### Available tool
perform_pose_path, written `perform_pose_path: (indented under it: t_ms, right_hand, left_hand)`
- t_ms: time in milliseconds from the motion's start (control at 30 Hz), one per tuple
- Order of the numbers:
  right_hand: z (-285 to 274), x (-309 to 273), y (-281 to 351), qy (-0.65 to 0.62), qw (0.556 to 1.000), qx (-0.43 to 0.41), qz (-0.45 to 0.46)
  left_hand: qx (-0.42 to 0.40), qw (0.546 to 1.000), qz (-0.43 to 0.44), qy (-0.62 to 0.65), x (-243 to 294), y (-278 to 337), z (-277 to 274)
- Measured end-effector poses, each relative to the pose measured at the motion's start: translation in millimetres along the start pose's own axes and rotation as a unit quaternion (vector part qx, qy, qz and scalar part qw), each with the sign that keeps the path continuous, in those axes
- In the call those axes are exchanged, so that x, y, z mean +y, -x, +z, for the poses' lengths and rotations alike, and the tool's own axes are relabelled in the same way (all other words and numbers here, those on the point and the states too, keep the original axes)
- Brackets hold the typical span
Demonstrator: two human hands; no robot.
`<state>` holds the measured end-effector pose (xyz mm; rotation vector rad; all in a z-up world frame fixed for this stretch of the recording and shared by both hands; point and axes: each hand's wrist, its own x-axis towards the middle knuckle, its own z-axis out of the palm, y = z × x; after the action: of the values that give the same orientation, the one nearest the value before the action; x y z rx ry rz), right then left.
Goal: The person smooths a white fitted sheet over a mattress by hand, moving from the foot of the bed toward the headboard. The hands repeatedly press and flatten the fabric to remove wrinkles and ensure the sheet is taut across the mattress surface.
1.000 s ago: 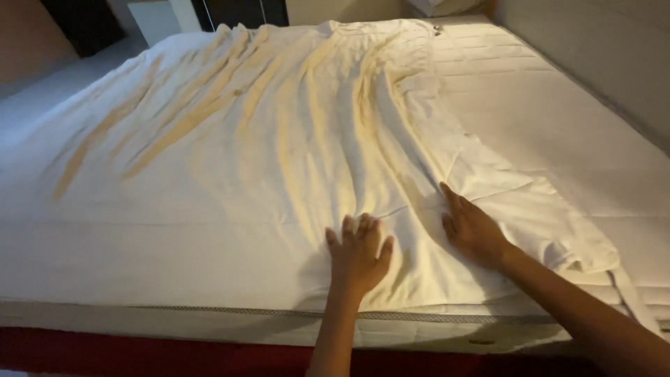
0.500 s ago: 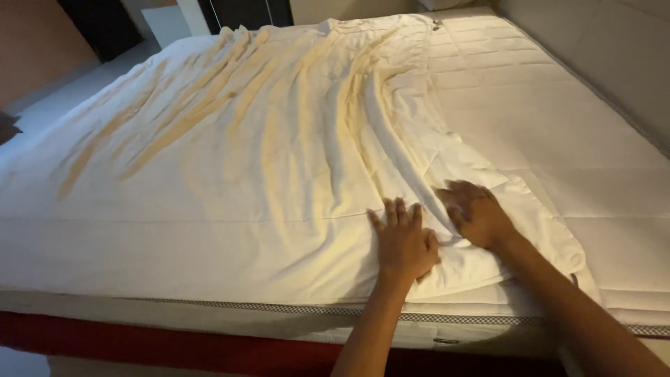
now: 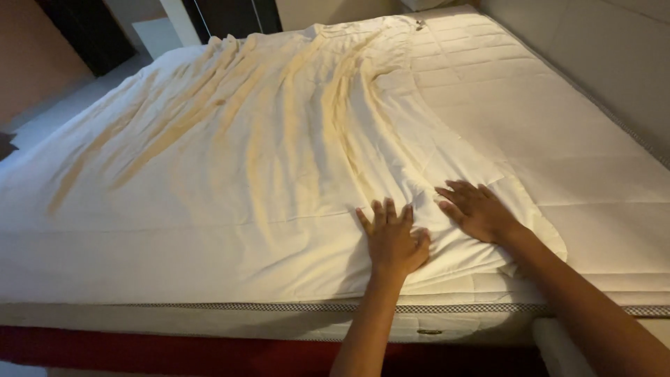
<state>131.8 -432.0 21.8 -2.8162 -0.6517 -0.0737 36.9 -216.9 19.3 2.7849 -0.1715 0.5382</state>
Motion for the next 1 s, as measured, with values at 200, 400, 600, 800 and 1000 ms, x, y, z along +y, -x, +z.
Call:
perform_pose_path:
  t_ms: [200,400,600,800,1000]
  right_hand:
    - [-16,18,40,0.066,0.997,-0.022,0.022]
    - [-20,20,59,0.042,0.999,0.004,0.031]
    - [-15,46,80,0.027,0.999,0.025,-0.006]
    - [-17,45,91,0.068,0.996,0.056,-0.012]
    - [-25,35,104,0.068,0.996,0.055,-0.004]
  left_hand:
    - [0.016,0.999,0.021,0.019,19,13,10]
    - [0.015,0.999,0.03,0.03,24,19,11]
    - [0.009,0.998,0.034,0.045,35,35,4]
    - [-0.001,0.998,0.039,0.039,39,40,-9]
    - [-0.003,0.998,0.052,0.044,41,50,-25]
